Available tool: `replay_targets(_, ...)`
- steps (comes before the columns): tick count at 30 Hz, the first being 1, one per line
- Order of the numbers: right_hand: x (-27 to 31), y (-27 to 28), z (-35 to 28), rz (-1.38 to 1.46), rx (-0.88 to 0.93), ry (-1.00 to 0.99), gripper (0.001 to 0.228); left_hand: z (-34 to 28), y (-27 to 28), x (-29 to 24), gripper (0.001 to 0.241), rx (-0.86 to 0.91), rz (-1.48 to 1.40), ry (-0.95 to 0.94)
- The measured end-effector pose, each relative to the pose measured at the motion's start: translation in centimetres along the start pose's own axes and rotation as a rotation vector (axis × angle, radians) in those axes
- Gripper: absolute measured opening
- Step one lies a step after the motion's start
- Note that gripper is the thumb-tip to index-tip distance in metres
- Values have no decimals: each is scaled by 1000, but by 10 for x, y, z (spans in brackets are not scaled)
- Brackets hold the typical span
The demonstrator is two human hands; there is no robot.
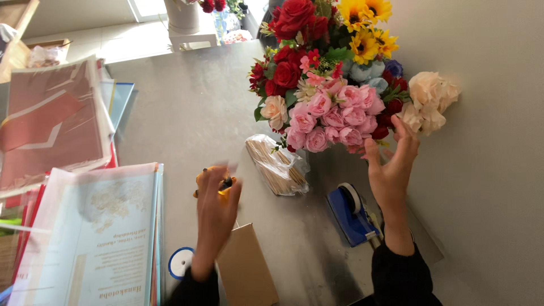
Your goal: The person attaches a wooden stick to a small teddy bear using tape, then places the bear into a floral arrangement and adjusts the position of several roses and sunflowers.
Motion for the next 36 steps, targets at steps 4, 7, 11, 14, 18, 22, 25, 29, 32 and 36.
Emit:
replay_targets(4,-24,-16,14,164,49,-118,70,94,-30,-50,34,-61,-178,-349)
replay_targets(7,-13,-33,18,180,27,-170,78,148,-120,-9,55,48,-226,-200)
replay_targets(11,-24,-41,33,149,7,-123,82,164,-179,-6,66,112,-322,-139)
replay_targets(14,-28,-37,39,153,1,-161,76,143,-184,-27,77,121,-351,-137)
replay_targets(18,-50,-29,53,21,109,-12,65,112,-173,-40,67,218,-278,-36)
replay_targets(22,-10,-12,63,-489,285,78,74,112,-186,-28,50,304,-219,-5)
replay_targets(25,73,-1,92,-716,54,476,26,134,-162,-23,51,143,-170,76)
replay_targets(29,106,-92,179,-340,321,631,39,160,-151,-44,50,26,-196,90)
replay_targets(32,70,-165,220,-398,489,427,87,155,-170,-74,60,32,-164,-113)
replay_targets(36,97,-212,198,-703,348,840,71,120,-192,-104,53,-36,-37,-283)
Point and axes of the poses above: each hand's wrist, its own z-axis towards the middle knuckle, its own y-axis out of the back of the hand, x = y × z, the point moved 10 cm from there along z, towards the middle knuckle, and after that the axes turned 14 degrees about z, right-handed, at the moved point
